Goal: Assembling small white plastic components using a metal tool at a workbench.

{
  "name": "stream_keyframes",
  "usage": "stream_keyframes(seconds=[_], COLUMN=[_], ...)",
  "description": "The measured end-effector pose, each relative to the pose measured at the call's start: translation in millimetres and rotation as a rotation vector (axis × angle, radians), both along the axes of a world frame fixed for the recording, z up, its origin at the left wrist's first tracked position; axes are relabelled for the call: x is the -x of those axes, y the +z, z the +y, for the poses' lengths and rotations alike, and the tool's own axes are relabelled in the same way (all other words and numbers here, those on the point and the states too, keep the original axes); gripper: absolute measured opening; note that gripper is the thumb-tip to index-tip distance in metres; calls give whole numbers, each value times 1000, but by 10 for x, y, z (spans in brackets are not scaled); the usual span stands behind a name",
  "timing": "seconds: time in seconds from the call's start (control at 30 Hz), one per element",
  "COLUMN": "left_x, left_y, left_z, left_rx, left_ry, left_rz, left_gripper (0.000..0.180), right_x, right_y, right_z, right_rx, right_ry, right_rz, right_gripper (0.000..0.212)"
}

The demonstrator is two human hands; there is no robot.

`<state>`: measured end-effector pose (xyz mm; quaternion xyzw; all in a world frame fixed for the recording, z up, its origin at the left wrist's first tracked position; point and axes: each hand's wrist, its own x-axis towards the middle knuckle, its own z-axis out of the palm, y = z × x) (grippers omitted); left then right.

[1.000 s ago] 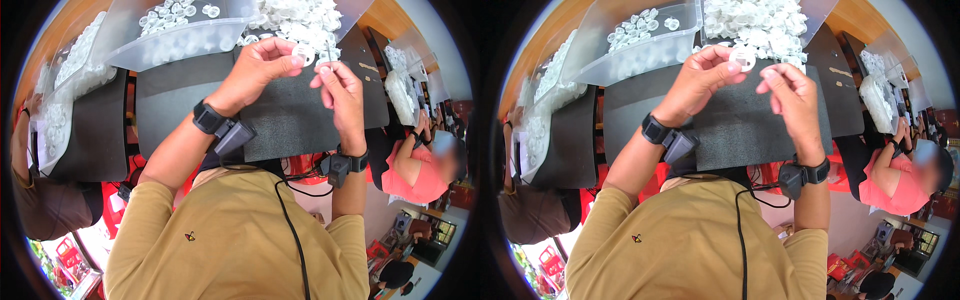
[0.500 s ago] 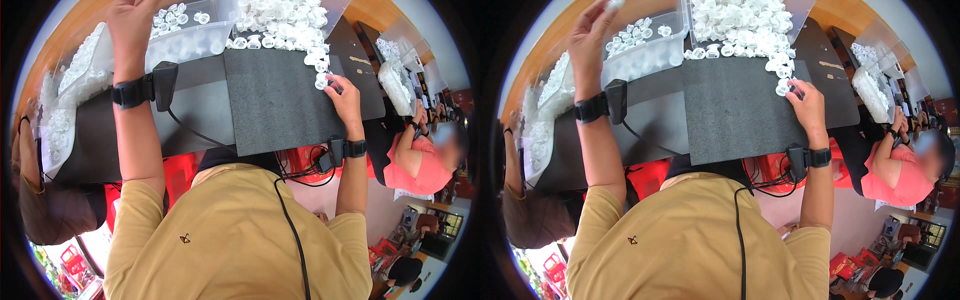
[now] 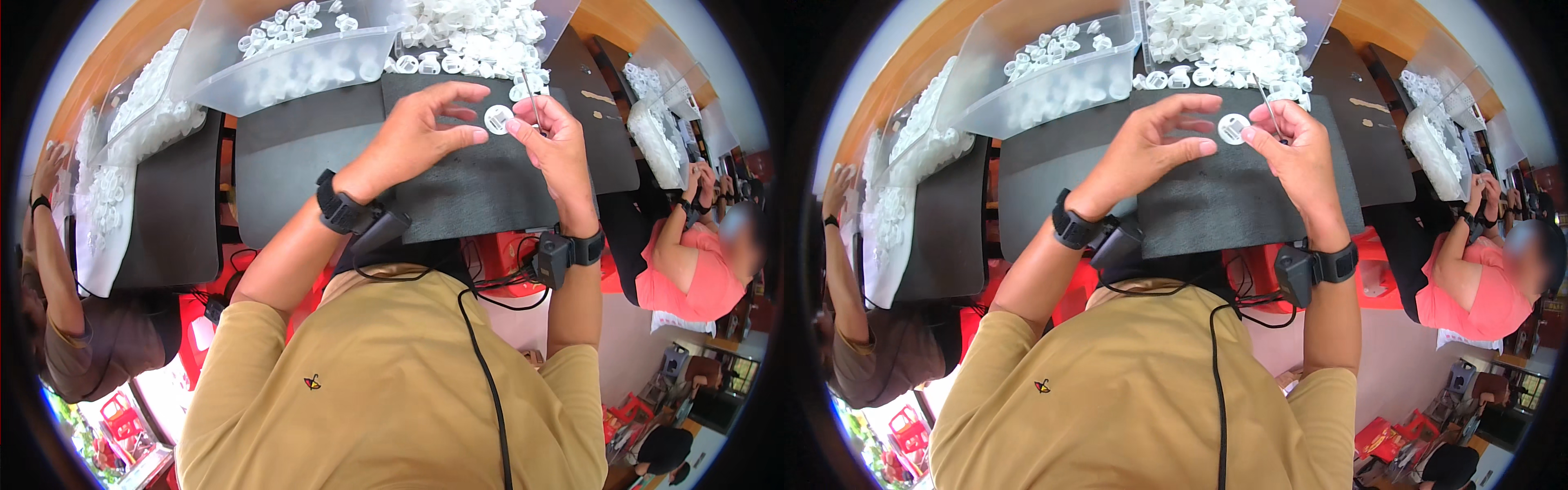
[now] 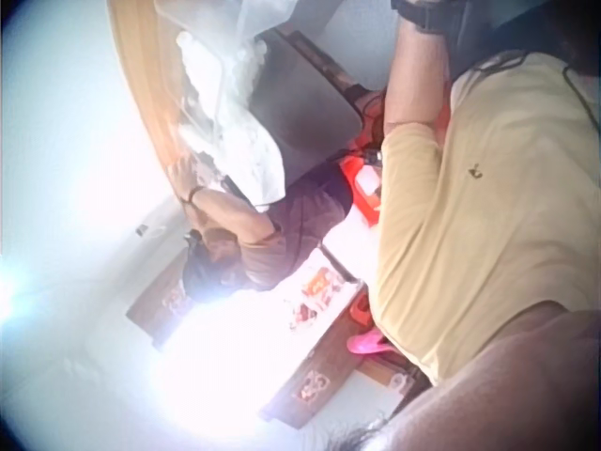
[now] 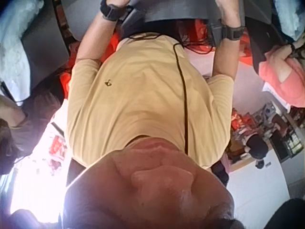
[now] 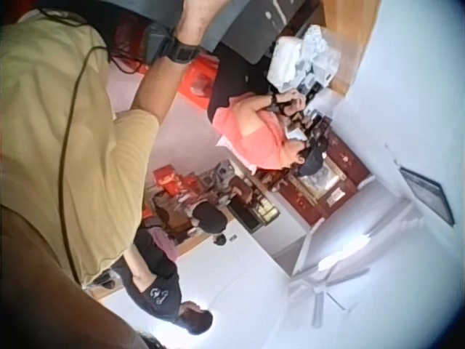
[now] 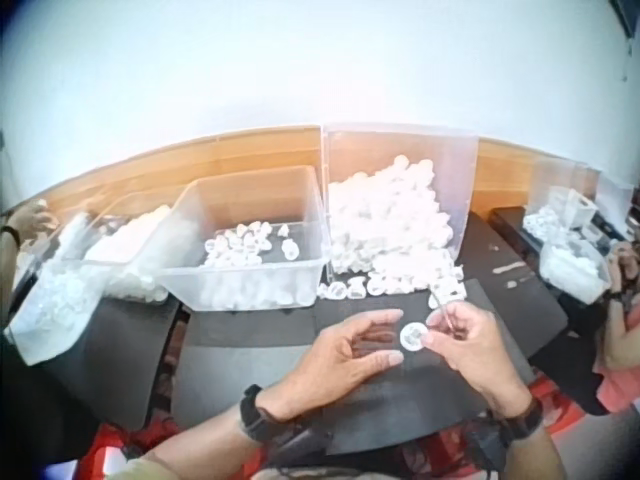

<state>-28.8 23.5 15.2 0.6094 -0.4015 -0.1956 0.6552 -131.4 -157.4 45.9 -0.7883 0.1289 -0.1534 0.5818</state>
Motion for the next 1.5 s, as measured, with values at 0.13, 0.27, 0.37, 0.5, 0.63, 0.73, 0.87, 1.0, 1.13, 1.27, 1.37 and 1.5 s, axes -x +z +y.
stream_keyframes(seconds=[0.13, 0.27, 0.37, 0.5, 0.63, 0.73, 0.87, 1.0, 1.13, 1.27, 1.37, 1.5], left_x=[26, 23, 59, 0, -89, -63, -24, -8, -12, -3, 1, -74], left_y=[-15, -15, 27, 21, 24, 64, 60, 51, 86, 141, 142, 60], left_z=[8, 101, 138, 192, 228, 231, 225, 229, 233, 236, 227, 150], left_rx=[89, 192, 292, 256, 180, 191, 183, 222, 214, 164, 140, 169], left_ry=[-71, -91, -75, -105, -228, -193, -179, -169, -144, -118, -99, -116], left_rz=[270, 413, 502, 564, 553, 540, 548, 465, 419, 393, 372, 496], left_gripper=[36, 34, 31, 30, 31, 31, 32, 31, 29, 29, 29, 29], right_x=[-11, -14, -9, -23, -49, -63, -70, -78, -90, -101, -100, -75], right_y=[69, 164, 174, 138, 158, 172, 99, 59, 54, 73, 77, 54], right_z=[167, 310, 389, 428, 416, 434, 463, 443, 418, 400, 389, 408], right_rx=[-116, -229, -276, -297, -246, -275, -291, -395, -486, -466, -405, -181], right_ry=[109, 138, 129, 159, 142, 148, 105, 95, 149, 146, 155, 45], right_rz=[-13, -23, -44, -45, -82, -63, -111, -133, -119, -118, -118, -85], right_gripper=[18, 16, 15, 16, 15, 14, 14, 14, 13, 14, 16, 20])
